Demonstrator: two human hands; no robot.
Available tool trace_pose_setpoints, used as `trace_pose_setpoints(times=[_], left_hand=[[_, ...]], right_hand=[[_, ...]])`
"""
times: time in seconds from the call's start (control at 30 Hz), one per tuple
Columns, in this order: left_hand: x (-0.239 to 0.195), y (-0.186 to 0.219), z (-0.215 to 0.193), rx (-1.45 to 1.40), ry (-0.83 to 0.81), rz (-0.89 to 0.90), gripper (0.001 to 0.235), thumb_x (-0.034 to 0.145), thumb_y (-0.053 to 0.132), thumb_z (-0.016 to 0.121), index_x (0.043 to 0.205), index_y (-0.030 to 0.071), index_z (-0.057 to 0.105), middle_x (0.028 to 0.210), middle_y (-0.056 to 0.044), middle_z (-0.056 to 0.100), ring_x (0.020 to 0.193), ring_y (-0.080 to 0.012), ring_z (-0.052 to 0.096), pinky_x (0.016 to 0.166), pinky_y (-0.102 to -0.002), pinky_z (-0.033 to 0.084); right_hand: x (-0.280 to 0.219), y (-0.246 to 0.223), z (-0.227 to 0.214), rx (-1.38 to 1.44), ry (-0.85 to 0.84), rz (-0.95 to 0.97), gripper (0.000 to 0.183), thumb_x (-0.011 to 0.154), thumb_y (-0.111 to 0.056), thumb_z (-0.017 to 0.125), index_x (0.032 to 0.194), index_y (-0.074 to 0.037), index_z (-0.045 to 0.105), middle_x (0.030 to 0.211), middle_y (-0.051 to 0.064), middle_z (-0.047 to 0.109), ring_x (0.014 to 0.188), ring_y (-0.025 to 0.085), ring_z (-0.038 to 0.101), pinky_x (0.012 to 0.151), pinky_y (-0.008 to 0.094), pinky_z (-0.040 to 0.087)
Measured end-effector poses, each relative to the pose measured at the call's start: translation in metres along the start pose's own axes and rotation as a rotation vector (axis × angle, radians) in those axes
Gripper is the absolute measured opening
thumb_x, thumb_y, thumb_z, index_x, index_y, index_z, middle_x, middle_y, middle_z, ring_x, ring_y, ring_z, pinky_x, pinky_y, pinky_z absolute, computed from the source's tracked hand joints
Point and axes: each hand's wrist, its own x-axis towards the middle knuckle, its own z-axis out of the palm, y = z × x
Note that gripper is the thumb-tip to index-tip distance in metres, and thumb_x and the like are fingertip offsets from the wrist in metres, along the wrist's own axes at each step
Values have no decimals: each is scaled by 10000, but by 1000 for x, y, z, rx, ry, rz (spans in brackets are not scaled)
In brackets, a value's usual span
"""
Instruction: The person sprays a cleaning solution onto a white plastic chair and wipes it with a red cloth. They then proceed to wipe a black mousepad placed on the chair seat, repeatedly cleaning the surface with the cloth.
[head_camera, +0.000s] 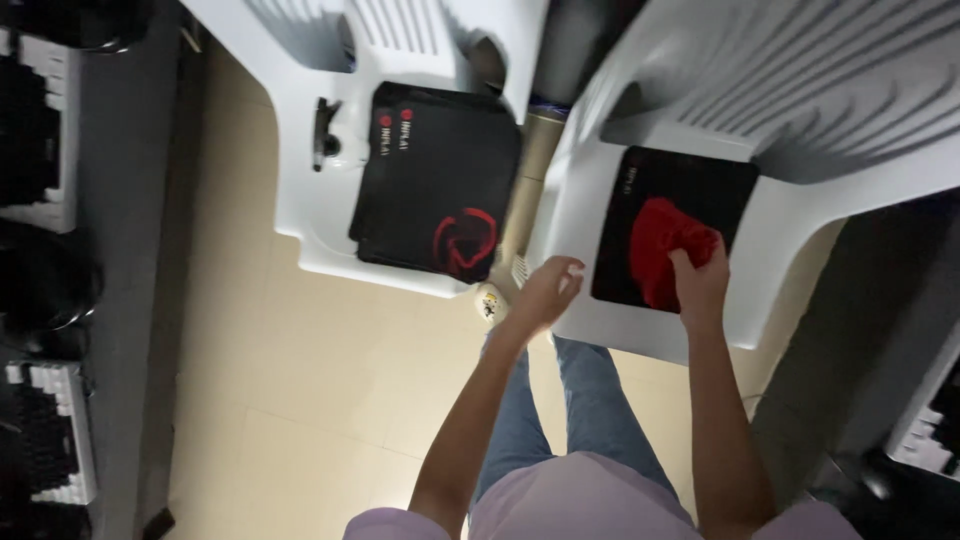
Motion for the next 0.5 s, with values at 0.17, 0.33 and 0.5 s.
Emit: trace_pose_setpoints(times=[0.17, 0.33, 0.5], left_hand=[[19, -35, 84, 174, -48, -38, 344, 923, 117, 657, 1217, -44, 582, 1163, -266, 607, 1095, -444, 594, 946, -494, 490], [17, -50, 113, 254, 134, -1, 370, 855, 14, 600, 1221, -39, 577, 1180, -267, 600, 1134, -466, 568, 986, -510, 488], [18, -33, 107, 330, 188, -117, 394, 850, 7, 593, 1242, 45, 614, 1197, -178, 619, 1137, -399, 604, 908, -481, 524]], right_hand=[[-7, 17, -14, -981, -247, -420, 559, 719, -151, 797, 1262, -160, 666, 1344, 133, 604, 1235, 352, 576, 1032, 493, 483], [28, 75, -4, -1444, -403, -691, 634, 672, -324, 883, 1255, -180, 681, 1453, 103, 504, 1295, 404, 458, 1020, 607, 386], [184, 118, 13, -1544, -190, -1073, 365, 1001, -309, 820, 1302, -225, 630, 1497, 91, 500, 1329, 373, 475, 1101, 599, 387]])
